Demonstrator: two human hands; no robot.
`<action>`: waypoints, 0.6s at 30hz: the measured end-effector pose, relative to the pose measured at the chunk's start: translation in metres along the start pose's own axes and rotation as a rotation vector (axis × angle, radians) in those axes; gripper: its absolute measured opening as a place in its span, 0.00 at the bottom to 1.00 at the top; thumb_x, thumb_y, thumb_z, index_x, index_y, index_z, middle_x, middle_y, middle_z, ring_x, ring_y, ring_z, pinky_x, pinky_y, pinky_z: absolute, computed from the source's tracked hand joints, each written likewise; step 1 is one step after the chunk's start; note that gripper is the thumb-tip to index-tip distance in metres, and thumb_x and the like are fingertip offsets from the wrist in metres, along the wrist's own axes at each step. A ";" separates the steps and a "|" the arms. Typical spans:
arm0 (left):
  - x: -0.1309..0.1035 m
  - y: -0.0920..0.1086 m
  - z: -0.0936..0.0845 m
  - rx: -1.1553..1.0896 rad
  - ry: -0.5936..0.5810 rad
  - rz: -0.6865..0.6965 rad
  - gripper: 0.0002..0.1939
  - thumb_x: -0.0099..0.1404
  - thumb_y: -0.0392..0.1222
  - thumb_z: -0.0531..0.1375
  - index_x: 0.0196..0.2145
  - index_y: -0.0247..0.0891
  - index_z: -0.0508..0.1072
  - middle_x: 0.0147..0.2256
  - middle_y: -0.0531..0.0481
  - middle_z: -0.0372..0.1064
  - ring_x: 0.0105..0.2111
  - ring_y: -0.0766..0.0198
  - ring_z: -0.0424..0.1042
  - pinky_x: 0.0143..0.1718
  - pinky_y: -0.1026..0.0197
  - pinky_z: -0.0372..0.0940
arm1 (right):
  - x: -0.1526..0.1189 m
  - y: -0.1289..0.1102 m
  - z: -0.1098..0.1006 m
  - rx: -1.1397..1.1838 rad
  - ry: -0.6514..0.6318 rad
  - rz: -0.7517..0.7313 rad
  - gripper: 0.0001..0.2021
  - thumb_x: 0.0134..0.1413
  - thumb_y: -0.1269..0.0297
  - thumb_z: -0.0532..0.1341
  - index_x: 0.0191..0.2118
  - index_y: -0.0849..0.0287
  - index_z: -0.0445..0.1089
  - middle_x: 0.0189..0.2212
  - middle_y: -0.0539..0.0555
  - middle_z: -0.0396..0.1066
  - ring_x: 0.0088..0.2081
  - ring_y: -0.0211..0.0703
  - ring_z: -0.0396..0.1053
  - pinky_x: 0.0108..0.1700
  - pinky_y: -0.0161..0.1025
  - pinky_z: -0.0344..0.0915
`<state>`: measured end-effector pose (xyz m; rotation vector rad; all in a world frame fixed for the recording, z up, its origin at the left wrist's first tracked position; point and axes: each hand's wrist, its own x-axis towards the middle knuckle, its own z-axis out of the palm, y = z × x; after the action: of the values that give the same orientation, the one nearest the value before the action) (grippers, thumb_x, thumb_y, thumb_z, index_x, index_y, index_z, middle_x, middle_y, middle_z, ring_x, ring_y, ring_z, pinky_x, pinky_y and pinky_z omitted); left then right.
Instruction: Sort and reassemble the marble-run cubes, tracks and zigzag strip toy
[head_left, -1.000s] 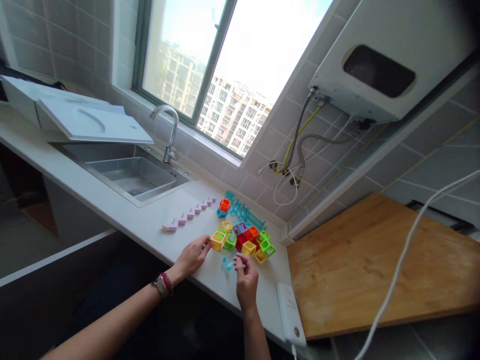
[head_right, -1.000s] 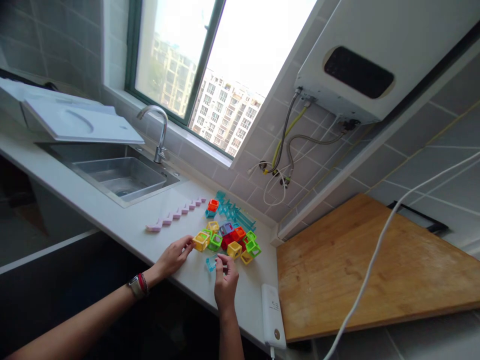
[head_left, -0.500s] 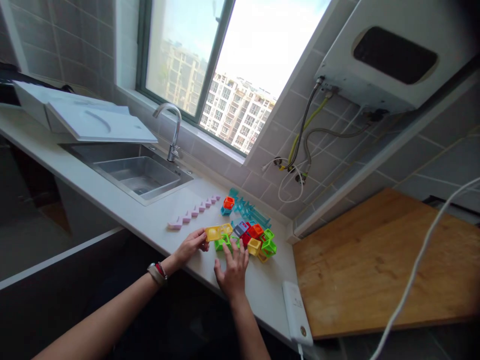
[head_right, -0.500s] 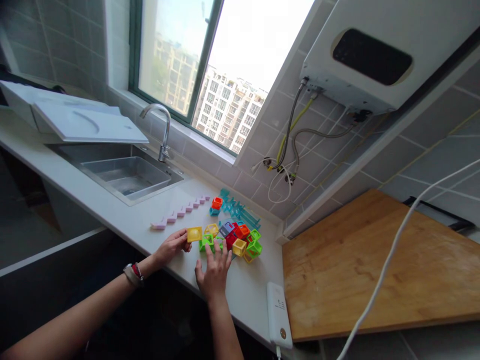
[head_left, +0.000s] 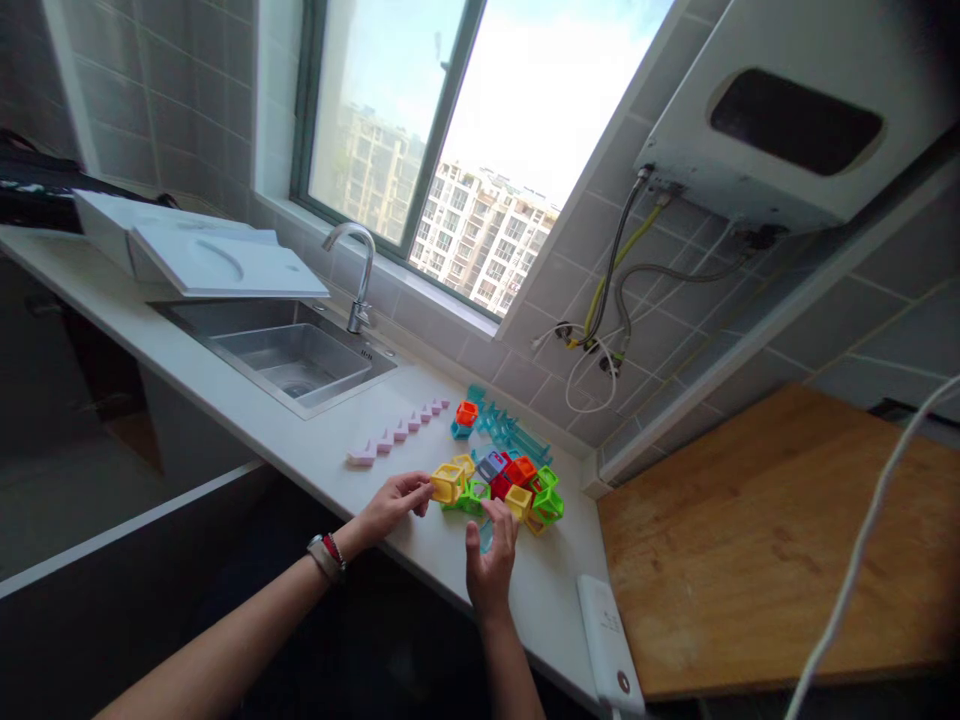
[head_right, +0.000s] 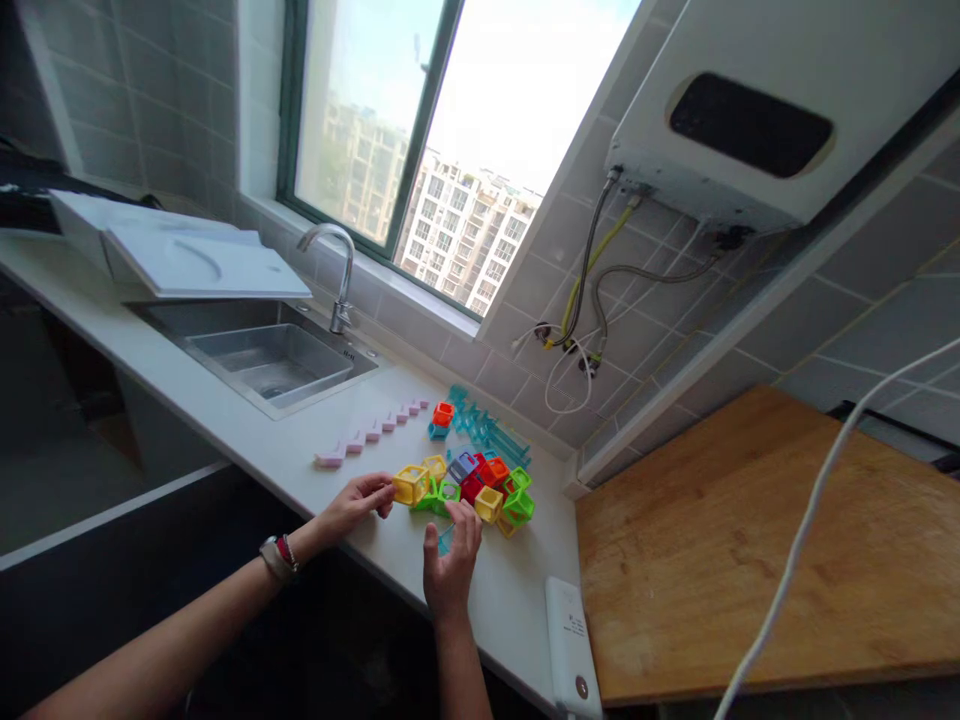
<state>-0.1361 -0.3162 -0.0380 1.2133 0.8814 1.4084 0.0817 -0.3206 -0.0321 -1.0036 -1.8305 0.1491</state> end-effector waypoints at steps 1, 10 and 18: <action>0.000 0.000 0.000 -0.003 -0.001 -0.002 0.22 0.64 0.57 0.63 0.39 0.32 0.75 0.22 0.55 0.65 0.23 0.69 0.63 0.28 0.65 0.58 | 0.000 -0.001 0.000 -0.001 -0.005 0.000 0.17 0.67 0.54 0.55 0.54 0.58 0.67 0.51 0.61 0.69 0.57 0.55 0.64 0.59 0.57 0.61; -0.008 0.010 0.007 0.066 -0.273 -0.054 0.19 0.63 0.55 0.65 0.38 0.34 0.80 0.26 0.51 0.69 0.26 0.67 0.64 0.31 0.64 0.60 | -0.003 -0.011 -0.006 0.048 -0.076 -0.004 0.29 0.60 0.47 0.60 0.61 0.58 0.60 0.54 0.64 0.67 0.57 0.59 0.65 0.58 0.59 0.64; -0.005 0.010 0.005 0.021 -0.090 -0.095 0.22 0.61 0.57 0.66 0.41 0.34 0.77 0.24 0.54 0.66 0.23 0.68 0.64 0.26 0.66 0.59 | -0.011 0.001 -0.011 0.268 0.056 0.316 0.23 0.60 0.52 0.60 0.56 0.61 0.67 0.47 0.62 0.74 0.48 0.54 0.74 0.50 0.51 0.71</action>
<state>-0.1332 -0.3233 -0.0286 1.2256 0.8815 1.2618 0.0926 -0.3310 -0.0353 -1.0853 -1.5428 0.5383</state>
